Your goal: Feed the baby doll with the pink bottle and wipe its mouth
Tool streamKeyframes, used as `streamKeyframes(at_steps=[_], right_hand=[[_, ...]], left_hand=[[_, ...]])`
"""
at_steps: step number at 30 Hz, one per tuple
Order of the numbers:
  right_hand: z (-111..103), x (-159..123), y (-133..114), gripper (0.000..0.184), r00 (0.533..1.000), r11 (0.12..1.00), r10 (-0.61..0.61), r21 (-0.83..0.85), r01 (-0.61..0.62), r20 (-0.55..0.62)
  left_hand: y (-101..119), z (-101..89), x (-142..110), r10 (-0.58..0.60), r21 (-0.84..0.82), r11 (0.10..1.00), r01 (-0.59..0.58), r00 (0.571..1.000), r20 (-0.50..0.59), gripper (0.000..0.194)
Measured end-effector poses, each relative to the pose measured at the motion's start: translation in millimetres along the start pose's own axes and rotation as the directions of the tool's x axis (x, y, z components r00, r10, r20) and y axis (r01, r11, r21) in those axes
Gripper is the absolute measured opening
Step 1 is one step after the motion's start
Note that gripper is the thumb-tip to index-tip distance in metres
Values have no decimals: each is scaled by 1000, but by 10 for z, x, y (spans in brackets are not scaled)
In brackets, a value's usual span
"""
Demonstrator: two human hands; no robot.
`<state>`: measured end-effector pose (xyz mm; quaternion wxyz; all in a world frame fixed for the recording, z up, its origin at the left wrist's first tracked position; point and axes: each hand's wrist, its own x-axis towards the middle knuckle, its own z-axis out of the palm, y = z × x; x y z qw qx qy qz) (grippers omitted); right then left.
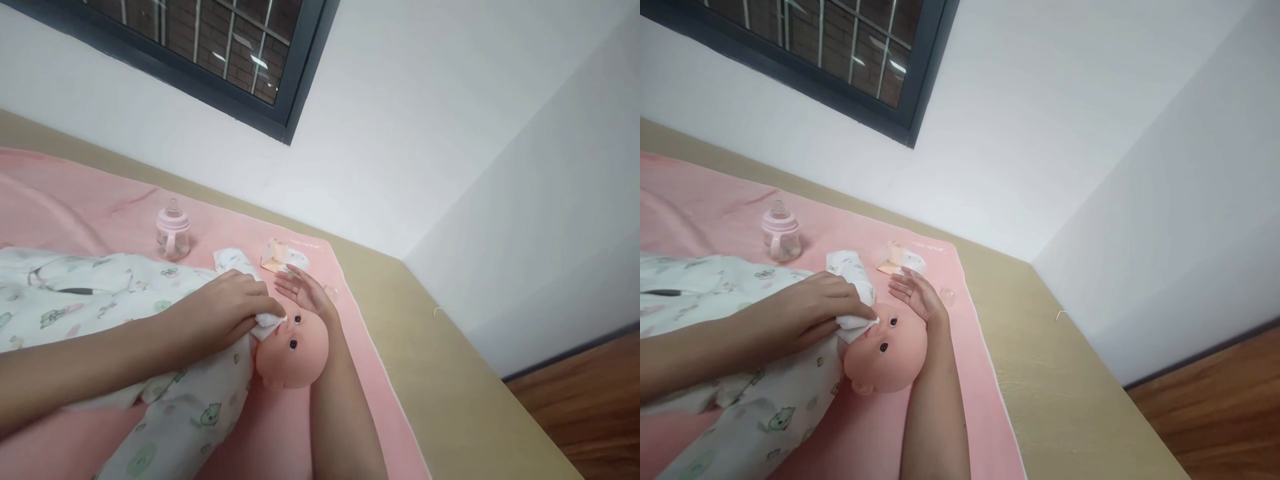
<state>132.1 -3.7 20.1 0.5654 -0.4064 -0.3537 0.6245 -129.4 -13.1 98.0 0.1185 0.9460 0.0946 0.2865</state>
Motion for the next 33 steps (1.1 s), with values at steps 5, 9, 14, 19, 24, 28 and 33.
streamKeyframes(at_steps=[5, 9, 14, 19, 24, 28, 33], right_hand=[[67, -44, -48, 40, 1000, 1000, -10, -21, 10, -11], [166, -142, -222, 30, 994, 994, -76, -74, 81, 74], [465, -403, -663, 34, 963, 928, -63, -340, 154, 263], [948, -663, -965, 32, 908, 706, 104, -673, 220, 406], [1151, -694, -932, 34, 933, 664, 110, -724, 188, 343], [884, -526, -811, 32, 975, 741, -31, -650, 170, 219], [350, -276, -628, 29, 901, 814, -362, -553, 181, -238]], left_hand=[[-47, -238, 63, -194, -65, 978, 196, 980, 36, 33], [-206, -401, 110, -387, -175, 903, 392, 920, 64, 43], [-384, -466, 131, -415, -228, 878, 420, 907, 72, 48], [-349, -514, 140, -441, -223, 860, 459, 889, 125, 52], [-332, -531, 155, -437, -203, 868, 453, 892, 120, 53], [-438, -586, 133, -473, -292, 825, 485, 874, 115, 64], [-627, -788, 83, -534, -331, 792, 514, 845, 33, 60]])
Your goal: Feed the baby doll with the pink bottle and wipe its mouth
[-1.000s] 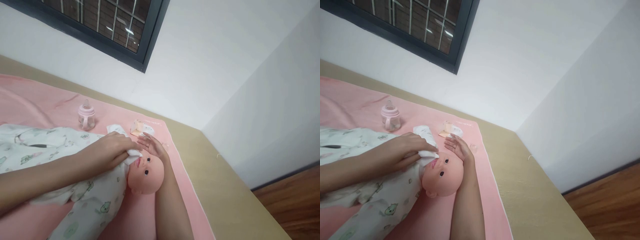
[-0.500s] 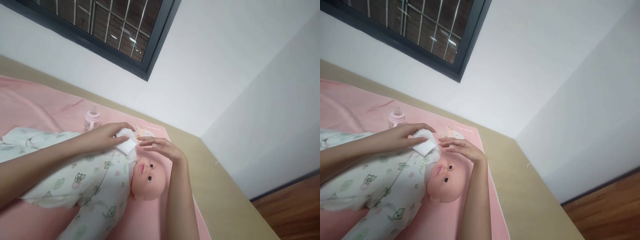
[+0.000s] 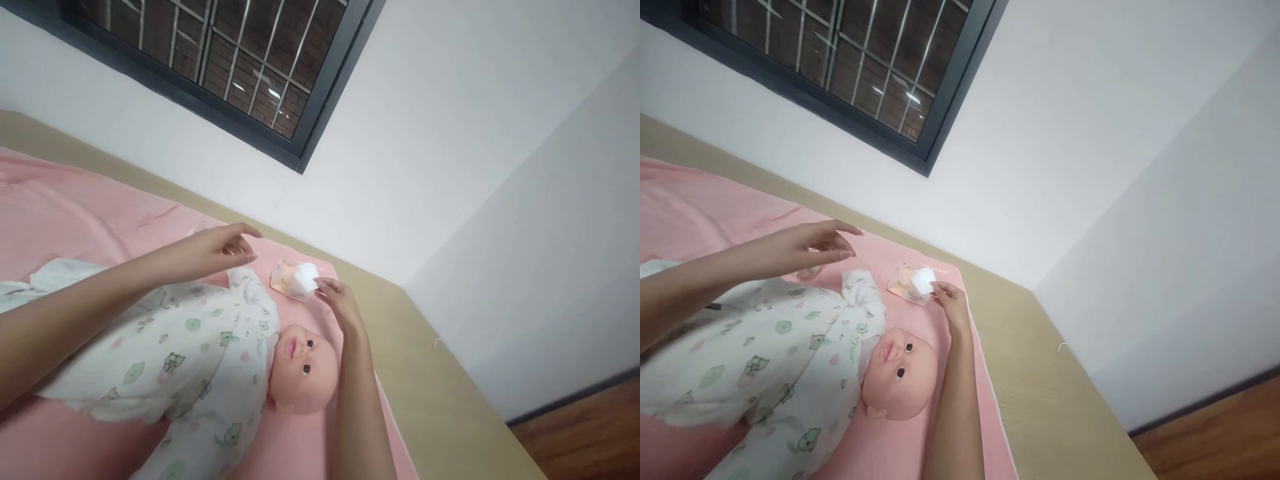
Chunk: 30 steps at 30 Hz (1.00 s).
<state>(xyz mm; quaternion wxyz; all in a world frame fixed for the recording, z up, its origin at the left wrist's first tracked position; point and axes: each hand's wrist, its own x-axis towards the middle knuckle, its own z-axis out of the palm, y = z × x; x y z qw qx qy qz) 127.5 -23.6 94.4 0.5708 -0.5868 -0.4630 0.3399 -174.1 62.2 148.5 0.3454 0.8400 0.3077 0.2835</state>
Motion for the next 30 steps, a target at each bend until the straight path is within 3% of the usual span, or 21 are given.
streamKeyframes(at_steps=[2, 4, 11, 18, 24, 30], right_hand=[[-62, 62, 148, 30, 992, 1000, 26, 18, -24, -127], [-86, 98, 244, 32, 988, 997, 54, 61, -46, -142], [72, 199, 268, 47, 990, 962, 107, 243, -126, 87], [223, 231, 350, 55, 930, 892, 164, 354, -282, 328], [163, 179, 455, 49, 913, 853, 128, 426, -301, 388], [95, 100, 488, 54, 898, 843, 141, 426, -330, 417]], left_hand=[[-54, -109, 24, -10, -18, 1000, 9, 998, -67, 59], [-123, -209, 53, -19, -57, 998, 12, 992, -124, 60], [-398, -477, 150, -124, -47, 992, 116, 953, -278, 57], [-644, -564, 208, -208, -43, 978, 205, 922, -325, 56], [-852, -642, 266, -248, -60, 968, 242, 910, -332, 62], [-925, -721, 271, -289, -44, 956, 291, 901, -324, 68]])
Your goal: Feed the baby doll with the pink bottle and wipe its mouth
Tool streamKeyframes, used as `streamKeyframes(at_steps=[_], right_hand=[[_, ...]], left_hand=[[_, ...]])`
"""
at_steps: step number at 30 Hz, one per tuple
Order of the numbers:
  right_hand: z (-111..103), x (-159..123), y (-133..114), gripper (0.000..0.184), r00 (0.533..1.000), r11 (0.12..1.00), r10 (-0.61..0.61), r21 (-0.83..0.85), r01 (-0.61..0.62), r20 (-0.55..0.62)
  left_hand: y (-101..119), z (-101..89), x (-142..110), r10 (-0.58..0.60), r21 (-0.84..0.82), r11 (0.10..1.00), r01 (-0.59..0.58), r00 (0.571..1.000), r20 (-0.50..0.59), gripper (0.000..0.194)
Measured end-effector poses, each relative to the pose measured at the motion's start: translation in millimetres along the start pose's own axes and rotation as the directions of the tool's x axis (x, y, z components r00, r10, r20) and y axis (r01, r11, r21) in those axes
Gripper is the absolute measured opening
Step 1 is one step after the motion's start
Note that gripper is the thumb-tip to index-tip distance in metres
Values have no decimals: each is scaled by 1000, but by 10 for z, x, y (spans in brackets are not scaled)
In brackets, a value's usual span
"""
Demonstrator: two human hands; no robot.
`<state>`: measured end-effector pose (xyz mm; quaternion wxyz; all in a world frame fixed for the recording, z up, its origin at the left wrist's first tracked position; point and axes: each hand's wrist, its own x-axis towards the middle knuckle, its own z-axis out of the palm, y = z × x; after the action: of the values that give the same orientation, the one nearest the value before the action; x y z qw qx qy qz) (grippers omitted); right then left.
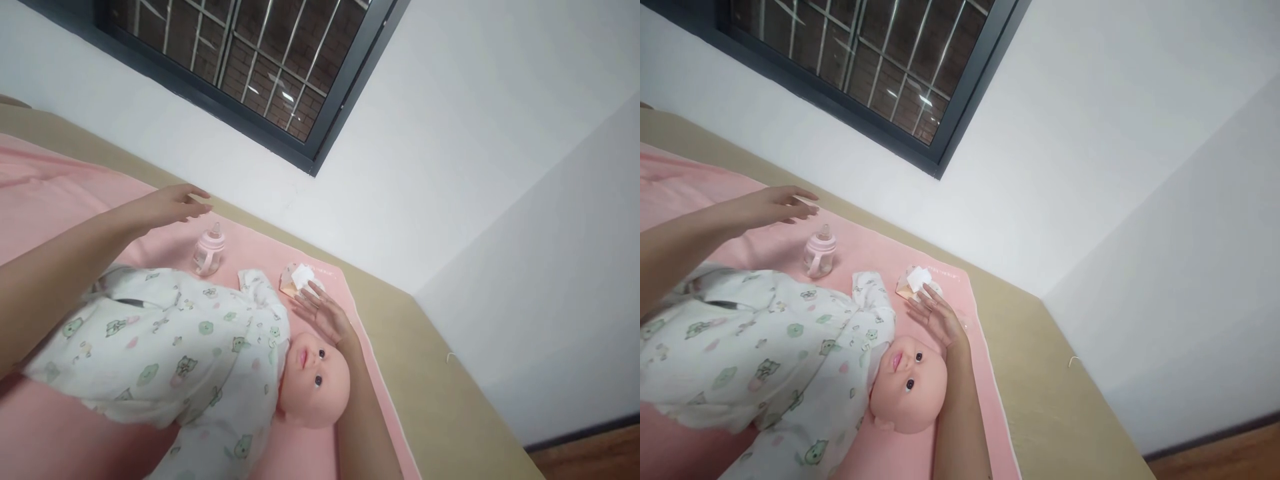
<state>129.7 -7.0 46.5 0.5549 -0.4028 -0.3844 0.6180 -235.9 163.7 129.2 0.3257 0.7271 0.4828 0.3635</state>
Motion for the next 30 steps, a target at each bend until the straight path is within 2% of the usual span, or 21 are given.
streamKeyframes(at_steps=[4, 6, 8, 10, 12, 13, 15, 17, 19, 21, 24, 26, 28, 30], right_hand=[[8, -115, -23, 55, 1000, 1000, -10, -19, 10, 1], [6, -182, -53, 52, 998, 997, -55, -50, 54, -18], [-1, -242, -97, 48, 989, 984, -128, -132, 118, -77], [-6, -290, -144, 41, 962, 942, -220, -292, 167, -160], [-6, -321, -179, 30, 909, 832, -349, -522, 189, -228], [-6, -331, -188, 24, 867, 740, -434, -645, 188, -245], [-16, -341, -176, 22, 754, 513, -610, -847, 142, -243], [-54, -337, -121, 29, 642, 315, -735, -948, 37, -219], [-126, -316, -28, 39, 579, 209, -787, -975, -75, -213], [-219, -284, 86, 50, 564, 181, -787, -967, -177, -250], [-338, -233, 237, 62, 578, 173, -751, -940, -295, -319], [-378, -209, 291, 65, 585, 158, -738, -929, -333, -335], [-397, -198, 307, 64, 568, 167, -743, -919, -357, -355], [-414, -196, 301, 63, 531, 217, -744, -899, -381, -404]], left_hand=[[-63, 6, 7, 7, 55, 998, -10, 998, 55, 69], [-119, 22, 14, 17, 99, 995, -27, 995, 101, 72], [-186, 43, 21, 32, 152, 987, -54, 988, 148, 72], [-254, 67, 24, 50, 204, 975, -90, 980, 194, 70], [-309, 94, 20, 66, 244, 962, -124, 970, 234, 71], [-328, 109, 15, 69, 257, 957, -135, 966, 250, 72], [-343, 143, 1, 66, 271, 952, -145, 958, 279, 73], [-325, 182, -19, 63, 272, 950, -151, 950, 307, 73], [-278, 222, -42, 69, 270, 948, -168, 937, 342, 69], [-220, 260, -68, 76, 274, 943, -187, 926, 370, 60], [-154, 307, -100, 82, 302, 932, -203, 925, 371, 47], [-141, 333, -108, 77, 334, 920, -203, 933, 352, 46], [-149, 357, -102, 69, 366, 910, -196, 940, 333, 49], [-165, 380, -85, 56, 386, 904, -183, 946, 319, 52]])
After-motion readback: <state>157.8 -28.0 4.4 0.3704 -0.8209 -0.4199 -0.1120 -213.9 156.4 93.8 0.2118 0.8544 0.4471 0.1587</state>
